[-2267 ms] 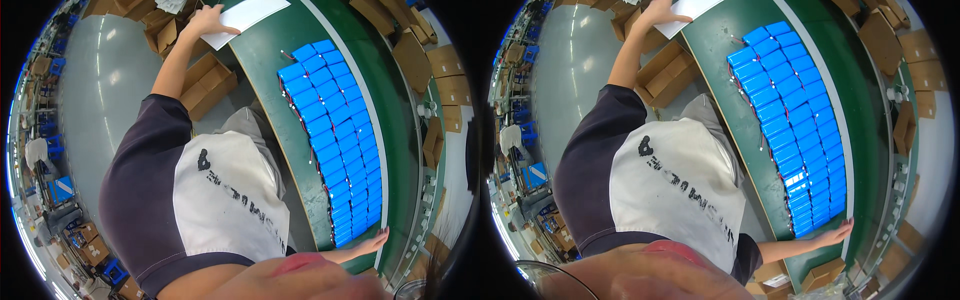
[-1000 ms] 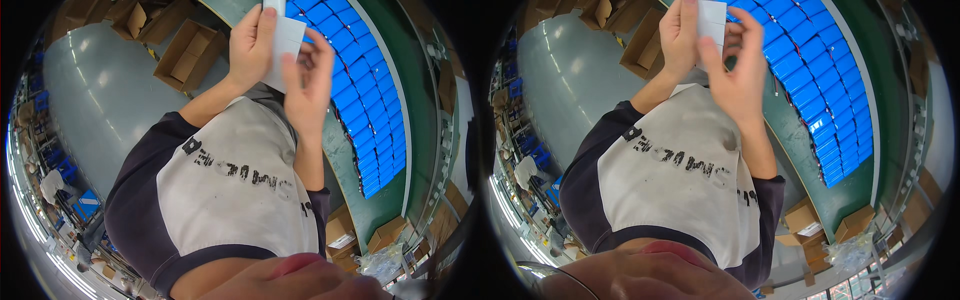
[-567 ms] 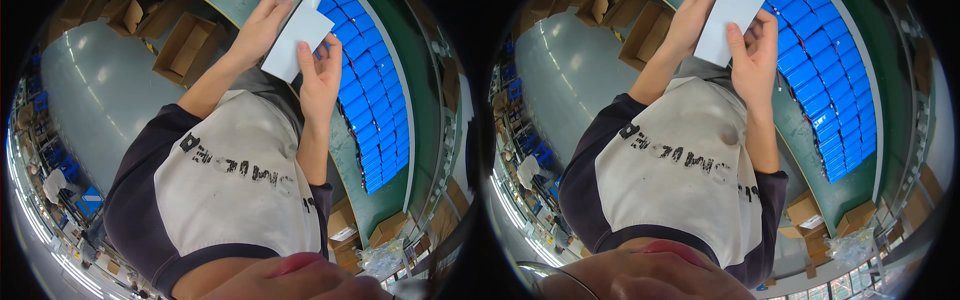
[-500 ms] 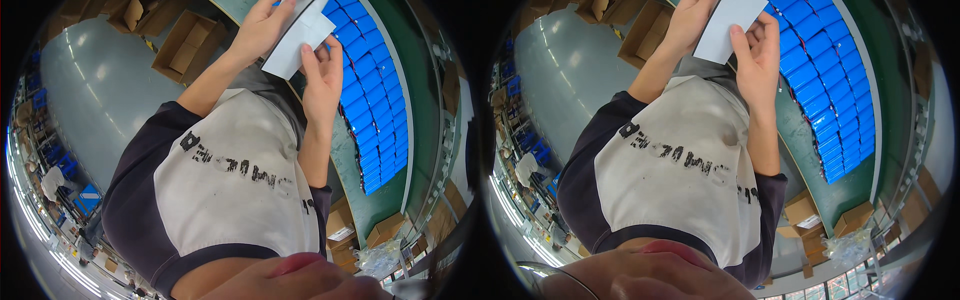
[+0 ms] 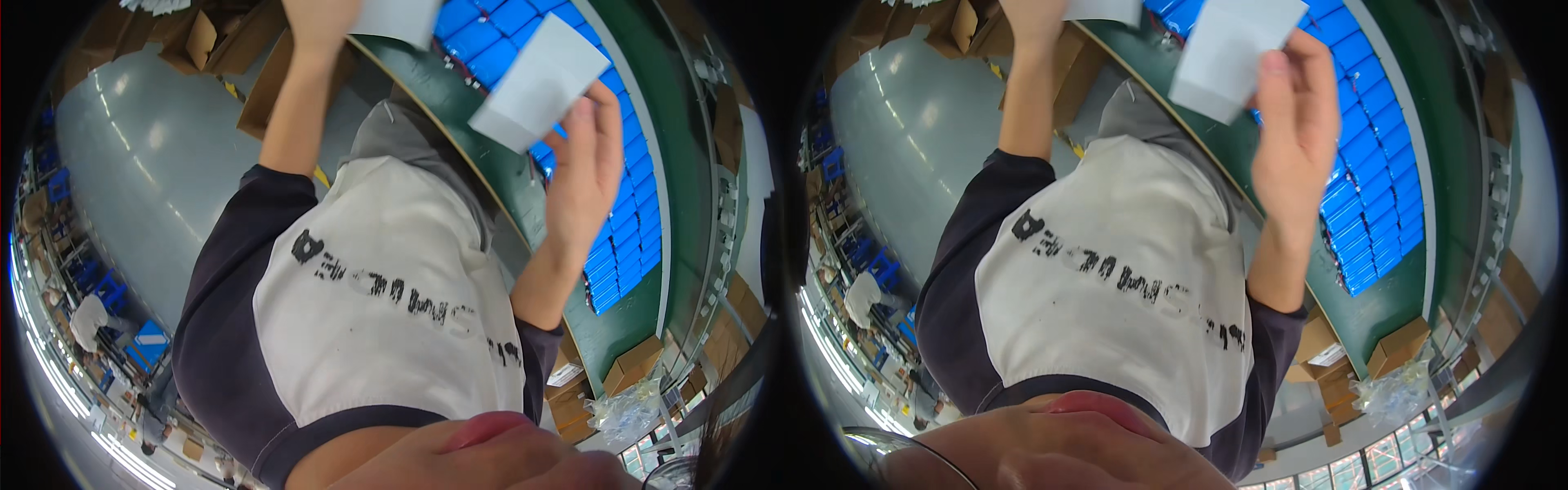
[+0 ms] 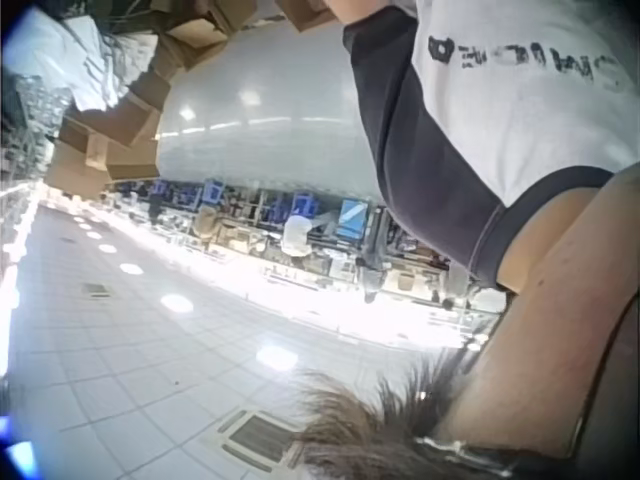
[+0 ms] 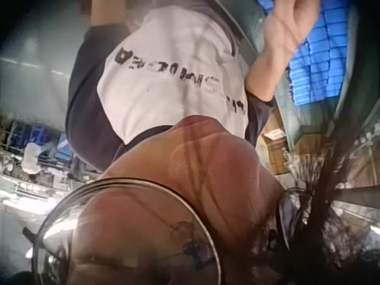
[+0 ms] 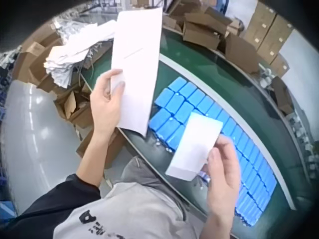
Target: The person places white rectangular sheets onto a grid of blue battery cells arranged on a green workbench. They peel the backing from the sheets and press them onto the cells one by one, covering the top surface of the battery pack.
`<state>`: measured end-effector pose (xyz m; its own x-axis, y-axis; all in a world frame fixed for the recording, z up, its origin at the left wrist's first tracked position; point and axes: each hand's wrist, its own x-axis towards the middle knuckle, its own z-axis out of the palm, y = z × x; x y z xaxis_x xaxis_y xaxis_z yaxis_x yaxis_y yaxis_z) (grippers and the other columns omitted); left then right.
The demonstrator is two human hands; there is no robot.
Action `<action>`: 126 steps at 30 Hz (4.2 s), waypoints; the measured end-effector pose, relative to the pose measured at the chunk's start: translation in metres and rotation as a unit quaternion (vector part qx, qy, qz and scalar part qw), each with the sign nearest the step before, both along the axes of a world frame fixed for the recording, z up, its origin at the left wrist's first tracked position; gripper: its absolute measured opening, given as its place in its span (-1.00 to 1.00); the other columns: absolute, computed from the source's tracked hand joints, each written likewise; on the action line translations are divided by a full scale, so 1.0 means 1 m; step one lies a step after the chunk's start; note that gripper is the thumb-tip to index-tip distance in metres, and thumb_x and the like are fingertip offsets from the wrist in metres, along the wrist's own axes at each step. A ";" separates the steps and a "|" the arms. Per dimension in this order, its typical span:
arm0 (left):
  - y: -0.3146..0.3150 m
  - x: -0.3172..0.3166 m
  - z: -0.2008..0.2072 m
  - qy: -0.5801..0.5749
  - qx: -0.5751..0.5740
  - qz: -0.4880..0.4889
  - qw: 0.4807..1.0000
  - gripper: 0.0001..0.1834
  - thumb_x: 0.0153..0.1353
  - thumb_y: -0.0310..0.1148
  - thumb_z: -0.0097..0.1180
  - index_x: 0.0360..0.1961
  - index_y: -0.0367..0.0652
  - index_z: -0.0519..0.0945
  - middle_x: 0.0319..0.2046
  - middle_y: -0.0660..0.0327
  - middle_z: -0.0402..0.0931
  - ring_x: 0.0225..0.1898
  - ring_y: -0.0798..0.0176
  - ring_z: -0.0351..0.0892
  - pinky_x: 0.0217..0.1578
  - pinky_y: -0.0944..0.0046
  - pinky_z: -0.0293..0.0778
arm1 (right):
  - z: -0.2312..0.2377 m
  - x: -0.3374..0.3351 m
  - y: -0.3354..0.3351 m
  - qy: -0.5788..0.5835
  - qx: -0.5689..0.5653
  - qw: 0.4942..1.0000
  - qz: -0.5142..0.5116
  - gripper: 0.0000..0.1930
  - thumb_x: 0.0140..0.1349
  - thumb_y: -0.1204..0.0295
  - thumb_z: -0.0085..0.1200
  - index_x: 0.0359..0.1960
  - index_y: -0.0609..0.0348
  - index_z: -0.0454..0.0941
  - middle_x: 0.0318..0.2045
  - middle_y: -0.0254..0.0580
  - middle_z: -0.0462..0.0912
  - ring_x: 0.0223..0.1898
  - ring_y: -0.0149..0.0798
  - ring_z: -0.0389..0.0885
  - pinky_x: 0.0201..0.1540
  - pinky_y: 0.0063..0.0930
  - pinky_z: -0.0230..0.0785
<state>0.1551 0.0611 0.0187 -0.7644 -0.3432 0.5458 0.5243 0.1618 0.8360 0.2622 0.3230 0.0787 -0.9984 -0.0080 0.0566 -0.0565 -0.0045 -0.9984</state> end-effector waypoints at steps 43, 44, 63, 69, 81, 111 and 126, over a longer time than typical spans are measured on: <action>0.029 -0.107 -0.024 0.031 -0.538 -0.157 0.828 -0.40 0.33 -0.18 -0.03 0.37 -0.11 0.41 0.41 0.10 0.37 0.35 -0.25 0.26 0.35 -0.23 0.14 | -0.011 -0.264 0.014 0.230 0.487 0.842 -0.028 -0.77 0.32 0.33 0.16 -0.18 0.26 0.67 -0.44 0.07 0.70 -0.39 -0.12 0.71 -0.26 -0.29 0.51; 0.030 -0.106 -0.018 -0.008 -0.531 -0.185 0.827 -0.39 0.33 -0.16 -0.03 0.39 -0.11 0.40 0.41 0.10 0.37 0.36 -0.26 0.25 0.35 -0.23 0.14 | -0.010 -0.265 0.016 0.230 0.458 0.858 -0.012 -0.78 0.32 0.35 0.15 -0.18 0.27 0.66 -0.44 0.04 0.69 -0.40 -0.15 0.70 -0.27 -0.31 0.51; -0.003 -0.039 -0.016 0.071 -0.294 0.056 0.952 -0.80 0.18 -0.59 0.02 -0.22 -0.21 0.66 -0.18 0.08 0.64 -0.08 -0.06 0.55 0.00 0.10 0.46 | -0.027 -0.222 -0.049 0.190 0.317 0.911 0.180 -0.71 0.31 0.36 0.17 -0.03 0.29 0.65 -0.40 -0.10 0.71 -0.38 -0.29 0.64 -0.27 -0.41 0.49; 0.004 -0.037 -0.017 0.073 -0.355 -0.004 0.932 -0.83 0.21 -0.55 0.07 -0.20 -0.21 0.64 -0.25 0.07 0.61 -0.13 -0.05 0.56 -0.04 0.08 0.47 | -0.062 -0.250 -0.026 0.108 0.330 0.903 0.254 -0.65 0.44 0.14 0.12 0.03 0.11 0.69 -0.31 -0.36 0.71 -0.31 -0.49 0.60 -0.20 -0.54 0.44; 0.001 -0.029 -0.018 0.054 -0.389 -0.055 0.918 -0.74 0.22 -0.50 0.12 -0.06 -0.14 0.68 -0.27 0.09 0.58 -0.19 -0.02 0.55 -0.09 0.07 0.47 | -0.060 -0.235 -0.037 0.137 0.418 0.861 0.254 -0.72 0.43 0.19 0.10 -0.02 0.06 0.69 -0.33 -0.24 0.76 -0.33 -0.38 0.69 -0.22 -0.45 0.51; 0.001 0.044 -0.045 0.044 -0.291 0.008 0.956 -0.67 0.19 -0.53 0.04 -0.11 -0.04 0.75 -0.05 0.24 0.63 0.05 0.08 0.51 0.11 0.11 0.44 | -0.006 -0.200 -0.052 0.012 0.309 0.862 0.402 -0.80 0.28 0.51 0.25 -0.08 0.21 0.62 -0.34 -0.34 0.71 -0.29 -0.47 0.65 -0.23 -0.56 0.47; 0.011 0.050 -0.064 0.033 -0.312 0.048 0.948 -0.67 0.20 -0.47 0.08 -0.09 0.09 0.77 -0.06 0.32 0.63 0.05 0.15 0.52 0.09 0.13 0.44 | -0.042 -0.191 -0.032 0.040 0.272 0.900 0.339 -0.80 0.24 0.45 0.38 -0.17 0.21 0.63 -0.33 -0.29 0.78 -0.30 -0.44 0.71 -0.14 -0.59 0.53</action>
